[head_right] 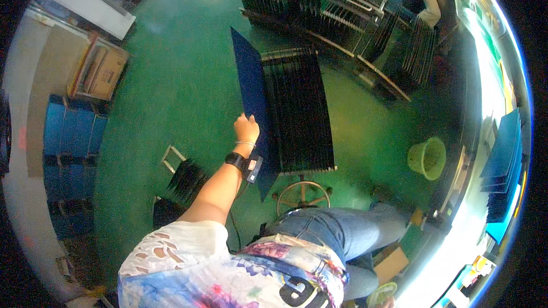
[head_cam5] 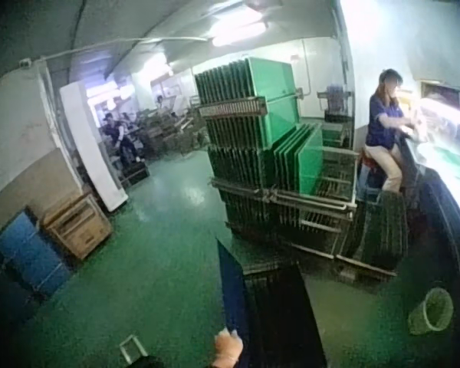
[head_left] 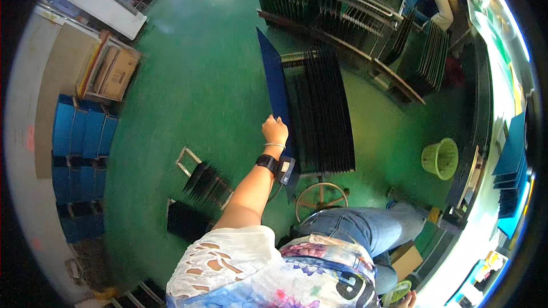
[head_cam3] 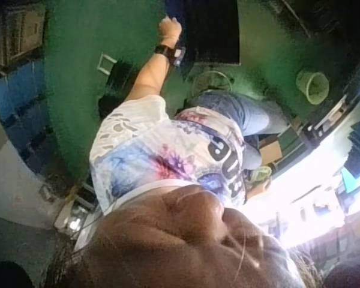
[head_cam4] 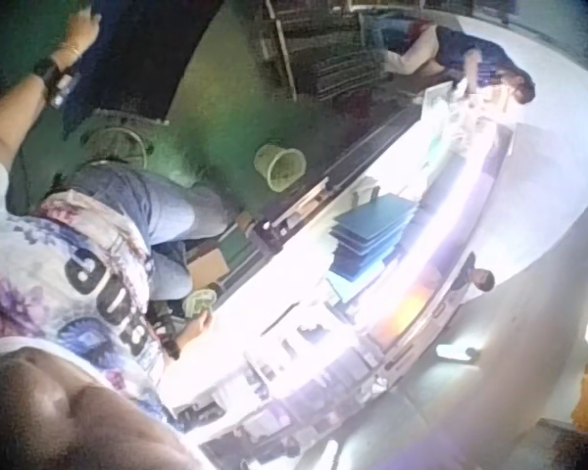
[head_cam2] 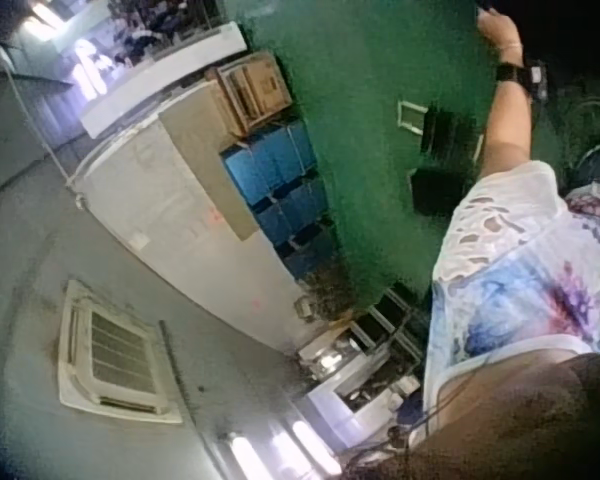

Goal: Inspecting and organizing large substrate panels and patterned circuit board sheets in a factory setting.

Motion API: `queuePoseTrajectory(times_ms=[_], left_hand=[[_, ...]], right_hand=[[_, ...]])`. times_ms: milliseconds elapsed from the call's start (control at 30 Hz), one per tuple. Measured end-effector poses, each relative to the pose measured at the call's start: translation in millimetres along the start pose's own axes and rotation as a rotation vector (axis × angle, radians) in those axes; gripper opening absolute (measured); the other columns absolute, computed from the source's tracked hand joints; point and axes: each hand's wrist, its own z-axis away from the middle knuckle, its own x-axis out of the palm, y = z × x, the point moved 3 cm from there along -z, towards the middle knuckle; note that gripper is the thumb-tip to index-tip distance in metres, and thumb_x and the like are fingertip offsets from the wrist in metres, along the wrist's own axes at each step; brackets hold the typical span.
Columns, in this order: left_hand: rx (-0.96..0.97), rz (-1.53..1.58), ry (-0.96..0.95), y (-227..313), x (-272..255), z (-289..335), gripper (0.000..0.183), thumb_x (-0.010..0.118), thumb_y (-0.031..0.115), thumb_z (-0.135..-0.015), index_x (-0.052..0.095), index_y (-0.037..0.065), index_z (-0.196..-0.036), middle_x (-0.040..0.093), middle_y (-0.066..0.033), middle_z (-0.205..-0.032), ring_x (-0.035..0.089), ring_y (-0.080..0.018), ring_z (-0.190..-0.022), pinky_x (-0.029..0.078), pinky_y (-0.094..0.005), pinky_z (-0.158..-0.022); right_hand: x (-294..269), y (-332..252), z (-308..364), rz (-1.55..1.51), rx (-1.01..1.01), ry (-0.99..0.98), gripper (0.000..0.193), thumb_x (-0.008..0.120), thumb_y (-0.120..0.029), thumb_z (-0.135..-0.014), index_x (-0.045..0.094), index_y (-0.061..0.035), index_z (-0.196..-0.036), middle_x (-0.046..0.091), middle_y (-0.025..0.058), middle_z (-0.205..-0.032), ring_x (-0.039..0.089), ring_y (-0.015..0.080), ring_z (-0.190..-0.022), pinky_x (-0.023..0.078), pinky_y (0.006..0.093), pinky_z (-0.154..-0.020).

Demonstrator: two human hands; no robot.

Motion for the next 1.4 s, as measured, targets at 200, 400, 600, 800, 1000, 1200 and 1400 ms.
queuePoseTrajectory(times_ms=[200, 400, 600, 800, 1000, 1200, 1400], left_hand=[[0.006, -0.030, -0.027, 10, 15, -13, 0.025, 0.059, 0.013, -0.081, 0.061, -0.006, -0.098, 0.064, -0.0263, -0.090, 0.061, -0.0422, -0.088, 0.049, -0.0483, -0.079], [-0.008, -0.039, -0.023, 14, 35, -28, 0.020, 0.058, 0.012, -0.081, 0.062, -0.003, -0.093, 0.064, -0.0247, -0.088, 0.062, -0.0408, -0.086, 0.050, -0.0474, -0.077], [-0.049, -0.058, -0.035, 13, 44, -38, 0.017, 0.058, 0.012, -0.081, 0.062, -0.002, -0.089, 0.064, -0.0247, -0.088, 0.063, -0.0400, -0.086, 0.051, -0.0461, -0.077], [-0.055, -0.069, -0.061, 16, 42, -41, 0.015, 0.057, 0.009, -0.080, 0.062, -0.002, -0.087, 0.064, -0.0251, -0.087, 0.063, -0.0401, -0.085, 0.051, -0.0462, -0.077], [-0.035, -0.096, -0.061, 21, 40, -38, 0.014, 0.053, 0.006, -0.078, 0.062, -0.002, -0.085, 0.064, -0.0259, -0.088, 0.063, -0.0407, -0.086, 0.051, -0.0466, -0.078], [-0.073, -0.043, -0.057, 19, 39, -34, 0.015, 0.051, 0.006, -0.078, 0.062, -0.002, -0.086, 0.064, -0.0265, -0.089, 0.062, -0.0414, -0.088, 0.051, -0.0468, -0.079], [-0.098, -0.108, -0.134, 2, 36, -49, 0.025, 0.052, 0.009, -0.081, 0.059, -0.001, -0.102, 0.063, -0.0269, -0.090, 0.061, -0.0418, -0.090, 0.050, -0.0472, -0.081]], right_hand=[[1, -34, 8, -0.183, 0.165, 0.130, 0.030, 0.055, -0.027, -0.089, 0.065, -0.0045, -0.107, 0.064, 0.0154, -0.100, 0.058, 0.0231, -0.089, 0.046, 0.0324, -0.082], [5, -23, -12, -0.324, 0.152, 0.109, 0.031, 0.053, -0.029, -0.091, 0.063, -0.0058, -0.108, 0.063, 0.0144, -0.098, 0.058, 0.0229, -0.087, 0.049, 0.0336, -0.078], [-4, -25, -19, -0.363, 0.205, 0.088, 0.031, 0.053, -0.030, -0.091, 0.063, -0.0062, -0.109, 0.063, 0.0143, -0.098, 0.059, 0.0231, -0.086, 0.050, 0.0341, -0.076], [-12, -22, -16, -0.400, 0.265, 0.057, 0.031, 0.053, -0.030, -0.092, 0.062, -0.0065, -0.109, 0.063, 0.0141, -0.097, 0.059, 0.0233, -0.085, 0.050, 0.0347, -0.075], [-10, -9, -19, -0.445, 0.304, 0.033, 0.032, 0.052, -0.032, -0.092, 0.061, -0.0078, -0.111, 0.062, 0.0143, -0.097, 0.059, 0.0236, -0.083, 0.051, 0.0357, -0.072], [-4, 37, -23, -0.552, 0.309, 0.023, 0.032, 0.053, -0.034, -0.091, 0.061, -0.0116, -0.113, 0.062, 0.0146, -0.097, 0.060, 0.0241, -0.081, 0.052, 0.0360, -0.070], [-6, 4, -12, -0.382, 0.263, 0.010, 0.030, 0.052, -0.030, -0.092, 0.063, -0.0110, -0.112, 0.063, 0.0148, -0.100, 0.060, 0.0249, -0.085, 0.051, 0.0362, -0.072]])
